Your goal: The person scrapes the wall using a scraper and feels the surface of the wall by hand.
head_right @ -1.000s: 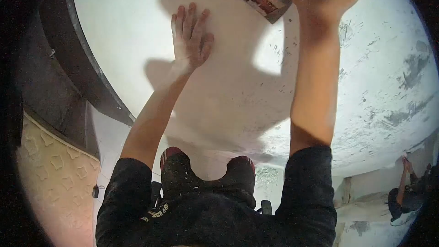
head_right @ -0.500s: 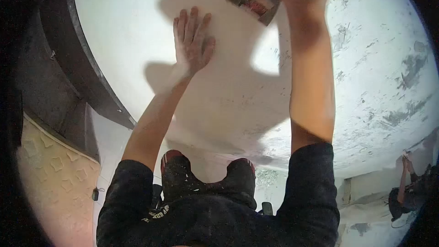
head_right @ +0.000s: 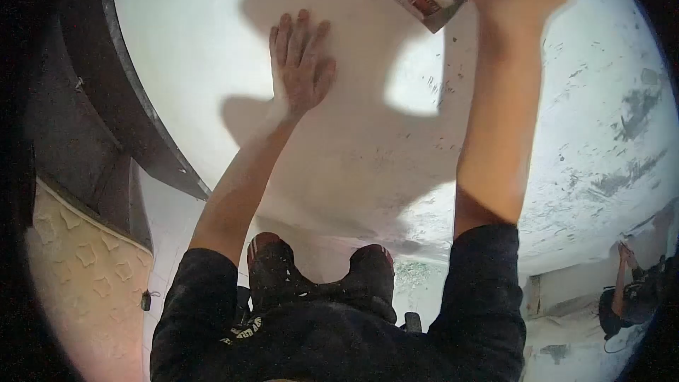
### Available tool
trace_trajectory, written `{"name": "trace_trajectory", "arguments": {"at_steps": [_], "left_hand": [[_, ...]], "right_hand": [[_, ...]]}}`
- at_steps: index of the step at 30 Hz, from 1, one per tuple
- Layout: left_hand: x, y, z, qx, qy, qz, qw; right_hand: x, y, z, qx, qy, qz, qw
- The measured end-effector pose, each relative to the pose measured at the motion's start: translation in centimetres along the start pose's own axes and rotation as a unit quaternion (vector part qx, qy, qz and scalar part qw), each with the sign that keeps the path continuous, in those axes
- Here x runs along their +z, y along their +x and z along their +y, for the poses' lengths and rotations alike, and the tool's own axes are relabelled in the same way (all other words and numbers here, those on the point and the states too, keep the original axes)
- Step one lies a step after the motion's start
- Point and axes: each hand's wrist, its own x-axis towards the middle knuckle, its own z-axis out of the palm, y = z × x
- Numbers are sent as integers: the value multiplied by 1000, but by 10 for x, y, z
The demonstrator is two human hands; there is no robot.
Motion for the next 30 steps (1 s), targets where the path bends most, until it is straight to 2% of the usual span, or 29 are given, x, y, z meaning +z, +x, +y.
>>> {"name": "trace_trajectory", "arguments": {"at_steps": [1, 2, 3, 4, 6, 8, 9, 10, 12, 13, 14, 16, 17, 18, 20, 22, 23, 24, 26, 27, 29, 30], "left_hand": [[1, 3, -2, 1, 0, 5, 1000], [2, 3, -2, 1, 4, 4, 1000], [0, 0, 0, 1, 7, -3, 1000], [-1, -2, 2, 0, 7, -6, 1000], [-3, 1, 3, -8, 9, -8, 1000], [-3, 1, 2, -6, 16, -10, 1000], [-2, 1, 3, -8, 24, -13, 1000], [-2, 0, 3, -10, 23, -17, 1000], [-3, 1, 2, 0, 8, -4, 1000], [-4, 1, 2, 2, 9, -5, 1000], [-5, -1, 3, 1, 9, -6, 1000], [-1, 4, 2, -2, 12, 2, 1000], [-1, 3, 3, -7, 18, -9, 1000], [-2, 2, 4, -11, 23, -20, 999], [-2, 1, 5, -13, 25, -25, 999], [1, 4, 2, -13, 26, -25, 999], [2, 4, 0, -8, 20, -15, 1000], [1, 0, 1, -5, 13, -11, 1000], [-3, 0, 4, -15, 21, -29, 999], [-4, 2, 5, -21, 27, -44, 998], [-5, 1, 4, -19, 29, -50, 998], [-4, 2, 3, -23, 33, -58, 997]], "right_hand": [[33, -17, 4, -167, -145, 28, 975], [51, -27, 8, -324, -281, 55, 902], [30, -7, 21, -288, -241, 176, 910], [35, -11, 37, -307, -343, 177, 870], [62, -21, 39, -295, -404, 194, 844], [59, -25, 11, -278, -233, 82, 928], [61, -28, 13, -344, -254, 126, 895], [56, -14, 25, -325, -288, 212, 875], [56, -19, 39, -281, -356, 182, 872], [39, -15, 25, -261, -352, 113, 892], [35, -19, 16, -262, -352, 116, 891], [37, -19, -1, -326, -264, 59, 906], [66, -9, 22, -292, -250, 276, 881], [37, -14, 37, -320, -377, 143, 857], [46, -17, 32, -300, -376, 159, 862], [50, -22, 3, -266, -218, 59, 937], [57, -29, 14, -343, -291, 110, 886], [56, -5, 31, -372, -311, 237, 842], [36, -16, 29, -237, -348, 93, 902], [34, -21, 19, -238, -348, 96, 902], [50, -30, 3, -301, -213, 110, 923], [42, -27, 8, -302, -214, 105, 923]]}}
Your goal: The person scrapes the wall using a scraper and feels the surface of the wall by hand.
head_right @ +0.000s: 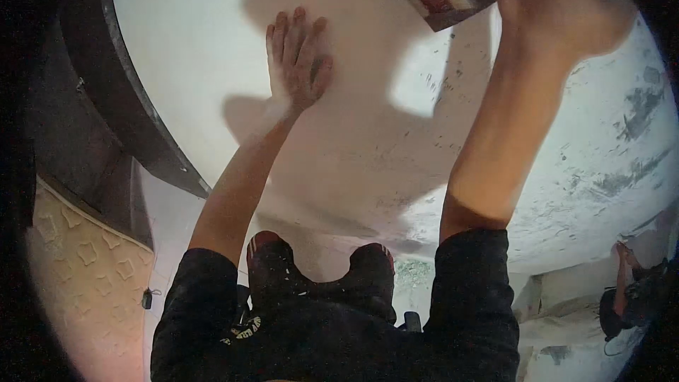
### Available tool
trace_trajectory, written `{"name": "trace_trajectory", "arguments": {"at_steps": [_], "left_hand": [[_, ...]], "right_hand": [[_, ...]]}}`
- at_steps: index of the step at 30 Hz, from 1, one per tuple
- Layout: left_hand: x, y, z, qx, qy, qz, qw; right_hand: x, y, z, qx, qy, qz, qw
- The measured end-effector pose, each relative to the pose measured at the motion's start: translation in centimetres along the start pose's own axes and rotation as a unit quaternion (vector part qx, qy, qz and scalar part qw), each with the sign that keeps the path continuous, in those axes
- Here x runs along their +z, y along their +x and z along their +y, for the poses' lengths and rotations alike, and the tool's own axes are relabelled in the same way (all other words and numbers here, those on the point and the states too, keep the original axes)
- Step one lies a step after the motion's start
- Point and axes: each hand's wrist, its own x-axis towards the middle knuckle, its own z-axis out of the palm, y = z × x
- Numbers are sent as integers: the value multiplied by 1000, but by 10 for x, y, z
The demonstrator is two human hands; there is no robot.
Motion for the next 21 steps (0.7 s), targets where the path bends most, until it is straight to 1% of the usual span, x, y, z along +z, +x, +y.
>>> {"name": "trace_trajectory", "arguments": {"at_steps": [2, 3, 4, 5, 7, 8, 9, 10, 11, 12, 14, 15, 16, 17, 18, 20, 21], "left_hand": [[3, -2, -1, 3, -9, 13, 1000], [5, -2, -2, 9, -16, 30, 999], [5, -3, -3, 12, -15, 31, 999], [5, -4, -4, 20, -18, 37, 999], [8, 3, -5, 26, -21, 50, 998], [7, 3, -3, 27, -21, 57, 998], [5, -1, -2, 28, -23, 60, 998], [6, -2, -2, 27, -26, 57, 998], [7, -2, -4, 26, -26, 59, 998], [8, -1, -5, 27, -27, 61, 997], [9, 1, -5, 27, -24, 66, 997], [9, -1, -4, 24, -22, 63, 998], [6, -5, -2, 21, -24, 56, 998], [4, -3, -1, 18, -33, 52, 998], [4, -1, -1, 15, -40, 52, 998], [3, -3, 0, 19, -31, 46, 998], [4, 0, -2, 19, -18, 47, 999]], "right_hand": [[-13, -14, 27, 74, -183, -25, 980], [-14, -19, 32, 62, -217, -78, 971], [-22, -13, 23, 60, -216, -76, 972], [-41, 0, 3, 70, -130, -115, 982], [-68, 23, -24, 90, 39, -197, 976], [-54, 15, -14, 92, 38, -196, 975], [-37, 3, 7, 76, -60, -139, 986], [-23, -6, 19, 57, -158, -82, 982], [-17, -8, 15, 59, -187, -72, 978], [-29, -3, 9, 58, -189, -70, 978], [-78, 26, -15, 55, -72, -170, 981], [-90, 31, -20, 58, -13, -217, 974], [-75, 17, -12, 65, -15, -213, 975], [-46, -3, 3, 54, -111, -127, 984], [-30, -12, 11, 41, -205, -41, 977], [-68, 19, -6, 24, -69, -149, 986], [-75, 21, -30, 60, -24, -128, 990]]}}
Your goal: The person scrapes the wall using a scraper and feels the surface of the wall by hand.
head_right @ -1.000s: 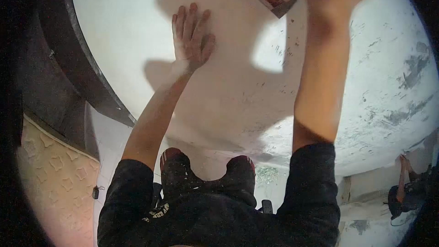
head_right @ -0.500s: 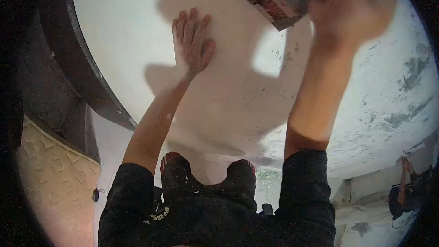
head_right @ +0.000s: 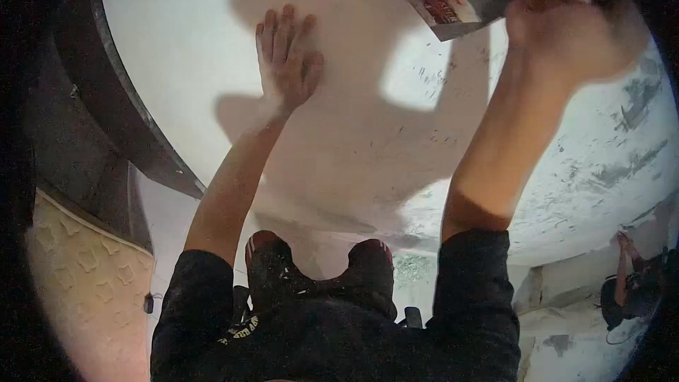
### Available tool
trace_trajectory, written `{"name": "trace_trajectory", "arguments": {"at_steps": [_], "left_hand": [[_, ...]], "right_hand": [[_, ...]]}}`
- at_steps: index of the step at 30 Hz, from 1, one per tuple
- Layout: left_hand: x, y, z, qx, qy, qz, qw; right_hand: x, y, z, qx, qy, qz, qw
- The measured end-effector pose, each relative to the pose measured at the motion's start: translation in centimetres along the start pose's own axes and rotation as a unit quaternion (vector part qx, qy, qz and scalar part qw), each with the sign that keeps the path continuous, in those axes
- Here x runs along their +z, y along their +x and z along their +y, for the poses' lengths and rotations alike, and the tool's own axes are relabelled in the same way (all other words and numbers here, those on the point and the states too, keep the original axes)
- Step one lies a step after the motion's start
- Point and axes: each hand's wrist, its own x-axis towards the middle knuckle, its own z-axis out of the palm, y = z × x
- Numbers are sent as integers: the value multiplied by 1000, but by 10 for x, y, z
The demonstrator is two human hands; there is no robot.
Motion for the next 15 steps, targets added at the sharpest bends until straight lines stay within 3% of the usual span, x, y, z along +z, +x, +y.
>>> {"name": "trace_trajectory", "arguments": {"at_steps": [1, 3, 6, 7, 8, 9, 10, 11, 12, 15], "left_hand": [[1, 2, -1, -2, -1, 1, 1000], [0, 1, 1, 5, -13, 13, 1000], [-1, 2, 0, 17, -33, 14, 999], [1, 5, -2, 18, -30, 21, 999], [1, 5, -1, 13, -15, 17, 1000], [0, 0, 3, 5, -3, 5, 1000], [-1, -2, 4, 3, -4, 2, 1000], [-2, -2, 5, -3, -11, 0, 1000], [-2, 0, 3, -7, -16, -2, 1000], [0, -3, -3, 4, -7, -6, 1000]], "right_hand": [[17, -8, 2, -50, -41, 81, 995], [56, -21, 45, 9, -94, 158, 983], [32, -25, 17, 1, -58, 84, 995], [11, -18, 3, -23, -11, 37, 999], [-47, 0, -4, 43, 187, -138, 972], [-25, -11, 11, 48, 187, -136, 972], [19, -27, 36, 45, 39, 15, 998], [45, -38, 50, 37, -111, 163, 980], [46, -44, 53, 21, -160, 131, 978], [32, -41, 70, -9, -140, 157, 978]]}}
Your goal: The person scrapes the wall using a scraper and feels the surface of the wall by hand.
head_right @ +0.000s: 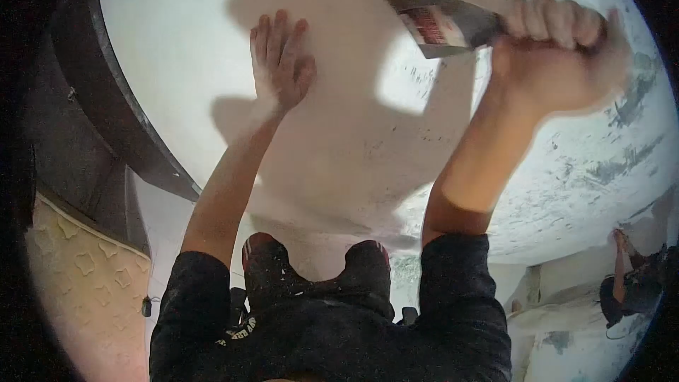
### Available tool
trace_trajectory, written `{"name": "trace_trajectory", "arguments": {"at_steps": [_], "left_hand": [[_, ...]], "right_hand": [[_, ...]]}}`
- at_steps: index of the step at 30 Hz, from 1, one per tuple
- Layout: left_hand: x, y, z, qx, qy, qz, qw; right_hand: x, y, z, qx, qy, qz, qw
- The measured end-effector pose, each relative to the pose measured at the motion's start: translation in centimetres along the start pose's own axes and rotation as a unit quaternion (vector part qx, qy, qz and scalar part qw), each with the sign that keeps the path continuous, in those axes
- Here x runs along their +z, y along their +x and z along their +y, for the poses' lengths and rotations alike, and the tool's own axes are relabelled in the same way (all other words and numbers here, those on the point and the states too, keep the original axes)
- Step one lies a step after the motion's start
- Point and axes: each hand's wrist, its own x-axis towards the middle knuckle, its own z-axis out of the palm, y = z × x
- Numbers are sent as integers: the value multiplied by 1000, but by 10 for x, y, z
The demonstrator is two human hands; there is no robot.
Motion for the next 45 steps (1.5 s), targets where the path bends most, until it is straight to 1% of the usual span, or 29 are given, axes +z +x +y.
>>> {"name": "trace_trajectory", "arguments": {"at_steps": [4, 5, 6, 7, 9, 10, 12, 13, 14, 16, 19, 20, 22, 23, 24, 26, 27, 28, 30, 31, 34, 36, 37, 38, 40, 41, 42, 44, 45], "left_hand": [[-1, -2, 4, 0, -9, 7, 1000], [-1, -2, 3, 2, -11, 7, 1000], [0, -1, 1, 5, -11, 10, 1000], [3, -2, -1, 5, -3, 14, 1000], [2, 0, -2, 4, -13, 19, 1000], [1, -1, -1, 5, -25, 18, 1000], [0, -4, 1, 0, -12, 9, 1000], [2, -4, -1, -2, 4, 2, 1000], [4, -2, -2, -1, 2, 3, 1000], [4, -4, -1, 4, 13, 14, 1000], [3, -2, 0, 18, -1, 31, 999], [1, -3, 0, 20, -1, 28, 999], [6, 2, 4, 19, -18, 39, 999], [7, 5, 10, 17, -19, 37, 999], [5, 5, 11, 18, -20, 31, 999], [2, 1, 9, 23, -19, 29, 999], [3, -1, 8, 20, -14, 28, 999], [5, 0, 6, 16, -10, 31, 999], [4, 1, 5, 16, -20, 37, 999], [3, -1, 6, 15, -32, 35, 999], [-1, 0, 8, 11, -10, 31, 999], [0, 0, 7, 15, -14, 33, 999], [0, 0, 7, 14, -16, 37, 999], [0, -2, 8, 11, -18, 33, 999], [1, -2, 8, 5, 7, 18, 1000], [1, -1, 6, 7, 8, 19, 1000], [0, -2, 4, 22, -18, 30, 999], [1, 2, 0, 36, -37, 48, 997], [0, 1, 1, 30, -17, 40, 999]], "right_hand": [[-16, -3, 16, -11, 32, 74, 997], [-9, -16, -6, 78, 107, 66, 989], [-23, -1, -5, -141, 0, 110, 984], [-33, 5, -15, -146, 3, 109, 983], [-48, 1, -44, -31, 250, -93, 963], [-17, -5, -29, 21, 113, 72, 991], [-13, -15, -26, 43, 45, 35, 997], [-14, -13, -29, 4, 93, 41, 995], [-35, -3, -44, -21, 196, -116, 974], [-45, -7, -53, -64, 173, -37, 982], [-19, -11, -35, -25, 45, 24, 998], [-22, -8, -43, -27, 100, -7, 995], [-66, 9, -70, 10, 209, -145, 967], [-56, 4, -50, -4, 350, -103, 931], [-35, -4, -26, -99, 58, -10, 993], [-15, -23, -16, 38, -5, 83, 996], [-32, -13, -16, -47, -8, 84, 995], [-53, -5, -38, -40, 242, -180, 953], [-74, -3, -62, -59, 217, -188, 956], [-47, -11, -43, -43, 105, 20, 993], [-36, -17, -43, -51, 66, 13, 996], [-75, -6, -69, -47, 266, -151, 951], [-66, -15, -78, -97, 117, 10, 988], [-55, -20, -65, -92, 113, 10, 989], [-39, -23, -29, -3, 123, 31, 992], [-41, -21, -30, -2, 100, 37, 994], [-51, -19, -40, -41, 142, -60, 987], [-75, -14, -72, -14, 230, -96, 968], [-71, -14, -49, -35, 339, -97, 935]]}}
